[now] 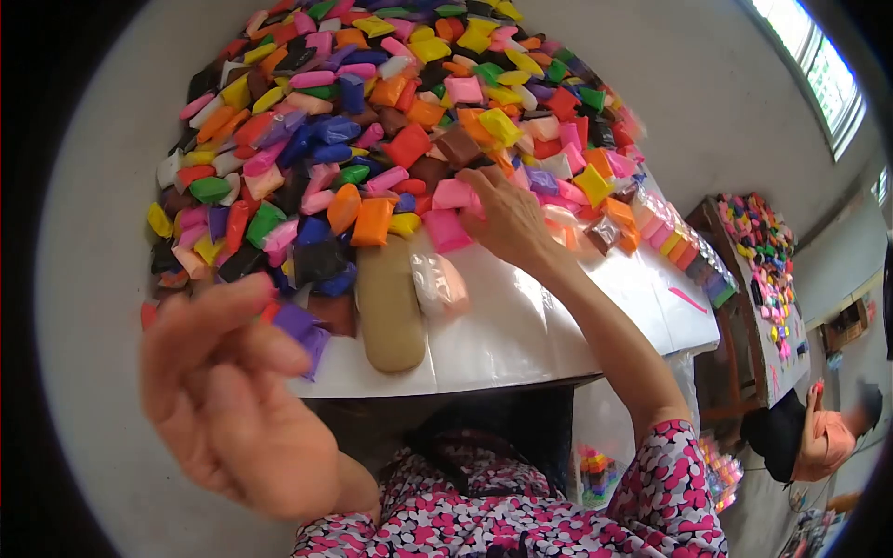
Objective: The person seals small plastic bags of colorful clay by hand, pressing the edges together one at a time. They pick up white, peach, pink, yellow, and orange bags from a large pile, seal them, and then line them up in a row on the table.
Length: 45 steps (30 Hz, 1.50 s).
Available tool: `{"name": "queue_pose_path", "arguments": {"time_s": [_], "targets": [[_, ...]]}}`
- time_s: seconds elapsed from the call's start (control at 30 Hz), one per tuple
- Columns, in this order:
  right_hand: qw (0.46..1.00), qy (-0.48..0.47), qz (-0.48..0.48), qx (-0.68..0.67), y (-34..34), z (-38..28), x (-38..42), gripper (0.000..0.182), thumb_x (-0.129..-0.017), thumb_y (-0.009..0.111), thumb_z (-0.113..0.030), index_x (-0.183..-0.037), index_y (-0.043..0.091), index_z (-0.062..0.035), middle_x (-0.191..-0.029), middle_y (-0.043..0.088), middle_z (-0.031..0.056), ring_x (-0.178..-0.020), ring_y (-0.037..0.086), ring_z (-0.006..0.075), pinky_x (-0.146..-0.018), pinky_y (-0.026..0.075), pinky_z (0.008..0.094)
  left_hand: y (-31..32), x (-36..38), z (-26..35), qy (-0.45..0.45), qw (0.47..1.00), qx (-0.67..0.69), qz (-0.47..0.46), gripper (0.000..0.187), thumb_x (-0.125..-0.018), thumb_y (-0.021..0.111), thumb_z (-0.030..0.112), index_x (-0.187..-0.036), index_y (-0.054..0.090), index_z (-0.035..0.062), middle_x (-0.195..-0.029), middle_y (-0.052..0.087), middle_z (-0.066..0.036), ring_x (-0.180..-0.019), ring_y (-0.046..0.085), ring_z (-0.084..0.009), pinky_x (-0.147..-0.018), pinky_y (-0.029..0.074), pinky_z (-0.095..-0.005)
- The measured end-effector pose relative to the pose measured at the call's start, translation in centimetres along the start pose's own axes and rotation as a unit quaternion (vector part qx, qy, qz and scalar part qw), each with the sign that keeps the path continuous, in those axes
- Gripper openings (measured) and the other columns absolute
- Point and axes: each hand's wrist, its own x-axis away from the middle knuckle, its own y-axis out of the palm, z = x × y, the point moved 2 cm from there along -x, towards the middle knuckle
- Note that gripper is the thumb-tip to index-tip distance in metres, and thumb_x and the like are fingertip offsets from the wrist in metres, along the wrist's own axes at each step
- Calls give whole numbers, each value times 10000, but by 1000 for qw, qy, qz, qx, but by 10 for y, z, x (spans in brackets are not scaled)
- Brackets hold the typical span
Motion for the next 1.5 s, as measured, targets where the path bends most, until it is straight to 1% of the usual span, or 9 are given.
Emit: {"name": "queue_pose_path", "arguments": {"time_s": [0.1, 0.27, 0.67, 0.77, 0.9, 1.0, 1.1, 1.23, 1.5], "targets": [[1000, 3, -10, -18, -13, 2, 5, 607, -740, 680, -142, -1305, 467, -79, -1200, 545, 179, -1042, 589, 375, -846, 490, 465, 7, 12, -12, -15, 994, -110, -11, 364, -936, 429, 80, -1236, 519, -104, -1043, 656, -205, -768, 569, -128, -797, 465, -278], [995, 43, -89, 3, -25, 27, 13, 571, -760, 677, -149, -1297, 512, -44, -1304, 542, 184, -1132, 570, 362, -942, 459, 427, 7, 32, -24, -112, 986, -83, -89, 280, -931, 430, -9, -1130, 611, -83, -1076, 655, -171, -781, 568, -126, -788, 462, -257], [979, 38, -123, 158, -29, 15, 5, 472, -733, 712, -262, -1119, 590, -19, -1147, 534, 205, -998, 592, 364, -819, 462, 459, 37, 66, -39, -89, 953, -100, -273, 225, -904, 495, -91, -1052, 657, -37, -1055, 663, -150, -791, 629, -173, -703, 515, -263], [983, 62, -58, 165, -37, 22, 17, 431, -737, 720, -279, -1063, 595, -26, -1115, 543, 178, -975, 597, 335, -790, 461, 446, 40, 74, -44, -88, 946, -103, -295, 226, -893, 499, -98, -1043, 656, -36, -1040, 663, -148, -775, 629, -177, -695, 515, -265], [993, 50, 56, 85, -63, 5, 52, 387, -717, 703, -219, -1037, 617, -20, -1013, 563, 138, -905, 624, 325, -736, 487, 439, 43, 85, -48, -123, 939, -112, -301, 212, -884, 514, -93, -1033, 652, -34, -1019, 663, -134, -756, 620, -175, -679, 510, -269], [997, 76, 19, -9, -55, -2, 77, 385, -713, 722, -201, -1032, 622, -9, -986, 571, 136, -888, 613, 317, -745, 483, 436, 45, 95, -54, -158, 932, -99, -310, 197, -890, 525, -75, -1046, 639, -37, -991, 662, -121, -744, 611, -164, -675, 508, -278], [961, 124, -19, -245, -42, -8, 90, 333, -751, 754, -168, -1004, 637, 15, -858, 619, 87, -726, 601, 182, -653, 495, 312, 52, 99, -53, -251, 903, -92, -337, 246, -879, 544, -59, -1119, 600, -45, -988, 630, -196, -813, 644, -299, -693, 521, -350], [896, 171, -52, -406, -37, -9, 98, 270, -809, 732, -143, -1008, 639, 14, -882, 630, 36, -740, 588, 109, -643, 486, 254, 58, 108, -62, -267, 903, -122, -315, 282, -899, 551, -15, -1178, 579, -38, -987, 627, -190, -797, 642, -286, -667, 517, -345], [906, 179, -75, -375, -25, -12, 103, 263, -788, 699, -98, -1021, 646, 12, -886, 646, 45, -717, 578, 106, -652, 486, 261, 61, 117, -68, -209, 902, -157, -344, 255, -898, 562, -2, -1149, 589, -40, -984, 620, -188, -768, 629, -278, -649, 500, -346]]}}
